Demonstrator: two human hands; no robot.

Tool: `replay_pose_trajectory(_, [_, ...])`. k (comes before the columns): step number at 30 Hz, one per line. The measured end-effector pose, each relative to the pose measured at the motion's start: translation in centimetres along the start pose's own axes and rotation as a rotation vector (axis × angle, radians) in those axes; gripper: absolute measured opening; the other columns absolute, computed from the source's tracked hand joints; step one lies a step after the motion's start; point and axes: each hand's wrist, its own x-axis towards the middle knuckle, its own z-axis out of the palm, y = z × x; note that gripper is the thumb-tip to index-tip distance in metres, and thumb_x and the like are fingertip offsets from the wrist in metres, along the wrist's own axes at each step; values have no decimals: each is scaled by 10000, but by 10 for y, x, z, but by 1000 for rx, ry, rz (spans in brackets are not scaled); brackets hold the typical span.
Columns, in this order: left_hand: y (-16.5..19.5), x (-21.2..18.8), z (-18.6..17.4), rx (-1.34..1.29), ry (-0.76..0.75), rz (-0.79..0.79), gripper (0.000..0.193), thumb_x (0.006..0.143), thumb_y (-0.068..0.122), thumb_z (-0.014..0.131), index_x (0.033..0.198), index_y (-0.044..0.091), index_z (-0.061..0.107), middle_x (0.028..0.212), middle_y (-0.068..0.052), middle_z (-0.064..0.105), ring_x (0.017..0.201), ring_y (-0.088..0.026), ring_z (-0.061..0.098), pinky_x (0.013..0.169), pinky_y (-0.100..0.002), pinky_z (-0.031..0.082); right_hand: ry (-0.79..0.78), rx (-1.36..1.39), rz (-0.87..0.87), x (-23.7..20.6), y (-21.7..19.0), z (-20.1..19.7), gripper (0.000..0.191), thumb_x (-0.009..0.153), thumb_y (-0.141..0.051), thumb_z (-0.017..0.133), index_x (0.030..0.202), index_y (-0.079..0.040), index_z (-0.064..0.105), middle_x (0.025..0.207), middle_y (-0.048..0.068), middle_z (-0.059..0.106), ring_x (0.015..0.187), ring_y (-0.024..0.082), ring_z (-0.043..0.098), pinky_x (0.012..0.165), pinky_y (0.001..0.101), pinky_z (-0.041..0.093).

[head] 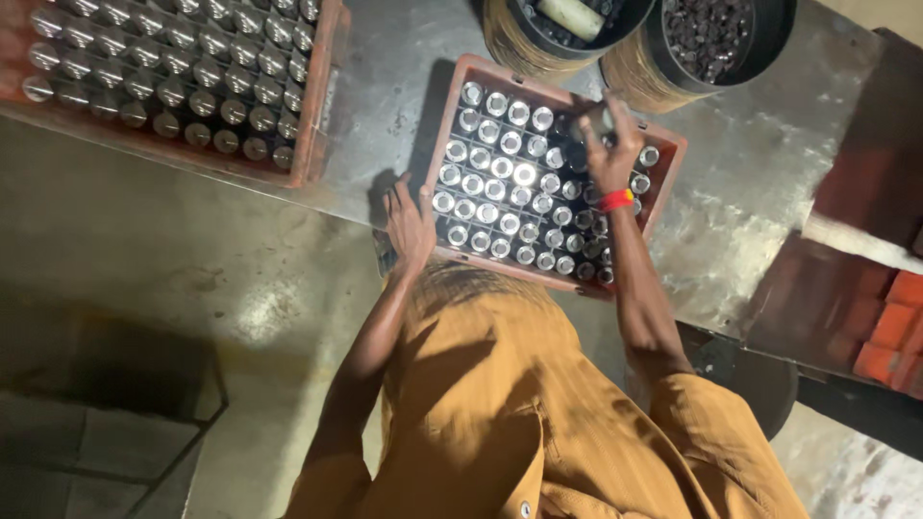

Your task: The person uses a cylindrical tool to rub and polish small metal parts arranged in a tray. They repeatedly dip the tool into a bucket and apply it to the parts, then move the tray aside and bring a new one into position.

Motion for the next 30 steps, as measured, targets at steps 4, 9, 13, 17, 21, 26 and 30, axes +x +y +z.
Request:
replay_pose_trajectory(4, [1,1,1,8,-8,-21,435,1068,324,520,1359,1,520,1276,-276,603,1206,-471,531,980,-559,441,274,221,96,7,-22,18,479,976,-129,766,1393,-8,564,1293,164,695,1177,310,683,1068,412,525])
replay_pose_trajectory(9, [-1,2,1,-5,1,41,428,1065,312,521,1343,-14,517,1273,-281,605,1207,-476,534,975,-561,444,-126,107,-174,19,-35,66,327,935,-125,827,1233,-81,698,1238,153,727,1157,324,701,1057,418,534])
replay_pose_trajectory(13, [-4,3,1,-29,-16,20,413,1072,321,518,1336,4,521,1253,-277,618,1213,-479,535,969,-566,448,79,147,-18,20,-41,79,427,977,-157,794,1351,-24,636,1274,155,718,1181,324,700,1046,417,544])
replay_pose_trajectory(17, [-8,3,3,-92,-28,-41,435,1073,372,490,1346,36,526,1207,-282,628,1150,-486,572,933,-573,451,-46,28,-114,27,-50,97,402,929,-171,849,1275,-41,693,1198,153,729,1135,316,700,1032,441,533])
replay_pose_trajectory(21, [-11,5,6,-214,-77,-237,453,1049,430,465,1341,91,536,1161,-260,678,1060,-484,640,877,-568,462,-61,143,24,22,-56,102,443,960,-177,818,1345,-26,661,1261,166,714,1179,302,693,1057,438,544])
replay_pose_trajectory(26, [-15,8,7,-388,-70,-326,421,1062,394,456,1340,87,531,1153,-260,705,1083,-489,659,889,-548,470,-158,66,-77,0,-75,97,386,957,-131,822,1306,-27,695,1221,151,743,1179,291,696,1068,455,527])
replay_pose_trajectory(30, [-16,6,8,-376,-73,-290,405,1067,382,457,1325,84,547,1134,-271,704,1068,-500,660,874,-546,469,17,179,40,-3,-75,79,389,963,-163,808,1292,-12,665,1223,162,731,1160,273,696,1037,426,541])
